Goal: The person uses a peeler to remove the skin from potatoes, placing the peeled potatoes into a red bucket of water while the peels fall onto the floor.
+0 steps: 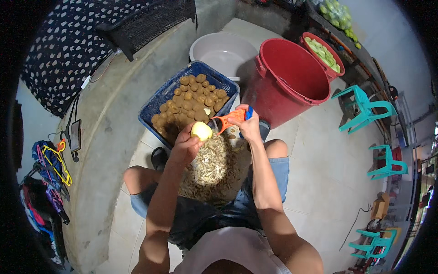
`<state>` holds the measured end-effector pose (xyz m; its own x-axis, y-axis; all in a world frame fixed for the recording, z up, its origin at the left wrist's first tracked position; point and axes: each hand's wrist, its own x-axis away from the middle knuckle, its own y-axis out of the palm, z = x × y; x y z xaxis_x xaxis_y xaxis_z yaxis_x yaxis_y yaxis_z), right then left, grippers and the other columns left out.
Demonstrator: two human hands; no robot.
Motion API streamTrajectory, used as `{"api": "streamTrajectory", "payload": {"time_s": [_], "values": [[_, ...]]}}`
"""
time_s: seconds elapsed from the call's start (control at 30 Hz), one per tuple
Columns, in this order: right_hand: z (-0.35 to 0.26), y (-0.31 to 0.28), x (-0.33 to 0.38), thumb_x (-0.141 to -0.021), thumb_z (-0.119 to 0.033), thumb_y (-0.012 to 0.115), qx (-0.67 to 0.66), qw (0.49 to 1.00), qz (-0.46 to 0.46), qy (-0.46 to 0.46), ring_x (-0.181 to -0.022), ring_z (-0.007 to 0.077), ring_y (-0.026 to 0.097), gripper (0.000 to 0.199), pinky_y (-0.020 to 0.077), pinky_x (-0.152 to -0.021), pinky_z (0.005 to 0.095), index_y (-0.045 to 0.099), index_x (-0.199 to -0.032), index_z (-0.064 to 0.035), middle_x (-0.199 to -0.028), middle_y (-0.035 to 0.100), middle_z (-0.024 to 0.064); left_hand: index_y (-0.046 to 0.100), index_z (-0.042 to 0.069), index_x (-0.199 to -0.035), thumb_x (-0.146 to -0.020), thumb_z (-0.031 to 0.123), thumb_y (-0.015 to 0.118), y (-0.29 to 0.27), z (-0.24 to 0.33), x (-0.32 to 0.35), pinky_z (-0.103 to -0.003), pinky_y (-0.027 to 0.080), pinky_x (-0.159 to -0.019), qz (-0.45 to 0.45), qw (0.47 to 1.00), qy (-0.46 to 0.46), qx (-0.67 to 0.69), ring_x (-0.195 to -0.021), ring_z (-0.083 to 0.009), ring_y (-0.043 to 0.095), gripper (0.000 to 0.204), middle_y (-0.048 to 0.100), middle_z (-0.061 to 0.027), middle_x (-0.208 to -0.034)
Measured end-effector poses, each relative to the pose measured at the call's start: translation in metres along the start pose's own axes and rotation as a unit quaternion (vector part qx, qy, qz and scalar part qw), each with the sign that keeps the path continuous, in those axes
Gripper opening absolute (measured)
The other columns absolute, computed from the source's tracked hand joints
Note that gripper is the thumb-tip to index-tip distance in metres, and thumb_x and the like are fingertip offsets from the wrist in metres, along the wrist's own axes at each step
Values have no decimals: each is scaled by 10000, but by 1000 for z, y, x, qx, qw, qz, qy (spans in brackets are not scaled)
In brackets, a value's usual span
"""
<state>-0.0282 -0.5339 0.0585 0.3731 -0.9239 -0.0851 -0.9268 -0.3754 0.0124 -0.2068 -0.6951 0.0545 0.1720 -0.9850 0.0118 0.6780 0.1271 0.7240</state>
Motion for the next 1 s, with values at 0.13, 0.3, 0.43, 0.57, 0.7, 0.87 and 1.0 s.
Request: {"api": "streamTrajectory", "payload": {"time_s": [0.13,0.3,0.43,0.57,0.7,0.87,1.0], "values": [[-17,23,17,-647,-102,895,78,991,-68,-82,-770,100,611,477,501,-703,253,585,-996,-1,-850,641,32,477,8,-1280,-791,-41,549,-6,-5,-3,-362,417,-995,3,999,43,-32,-1111,-230,556,497,575,-109,-1171],[-2,8,4,-635,-128,908,13,1000,11,7,-781,97,596,499,495,-711,258,593,-1005,-13,-851,636,15,461,15,-1274,-820,-30,609,-4,-6,-2,-369,418,-975,22,994,1,105,-1102,-216,543,479,552,-96,-1173],[-5,23,17,-639,-87,894,67,991,-30,-116,-772,111,616,476,502,-706,267,590,-996,-10,-871,650,45,444,14,-1309,-861,-5,567,-7,-17,-2,-413,396,-1015,46,996,66,50,-1146,-244,524,465,544,-117,-1212],[-8,20,11,-623,-75,899,11,999,33,-15,-802,93,582,490,483,-745,250,597,-1004,-15,-871,625,6,463,20,-1299,-918,36,519,-5,-16,-2,-475,318,-1111,76,991,27,103,-1232,-269,493,386,537,-118,-1271],[-5,24,16,-639,-74,893,61,993,-13,-102,-791,92,577,484,483,-735,253,597,-1017,-13,-883,627,13,469,32,-1309,-930,83,535,-9,-22,-2,-409,334,-1079,43,993,59,89,-1256,-251,469,389,527,-118,-1295],[5,11,7,-697,-110,869,40,997,35,-61,-789,84,562,438,464,-711,238,594,-1026,-20,-874,613,-3,476,43,-1319,-962,197,476,-4,0,0,-419,375,-989,49,969,-18,241,-1177,-302,497,389,523,-164,-1310],[3,16,15,-789,-141,805,76,994,1,-75,-769,71,547,354,453,-700,232,592,-1044,-22,-859,603,-13,543,67,-1206,-959,353,444,-23,7,-10,-371,444,-782,80,959,-5,271,-881,-263,573,390,604,-170,-1132]]}}
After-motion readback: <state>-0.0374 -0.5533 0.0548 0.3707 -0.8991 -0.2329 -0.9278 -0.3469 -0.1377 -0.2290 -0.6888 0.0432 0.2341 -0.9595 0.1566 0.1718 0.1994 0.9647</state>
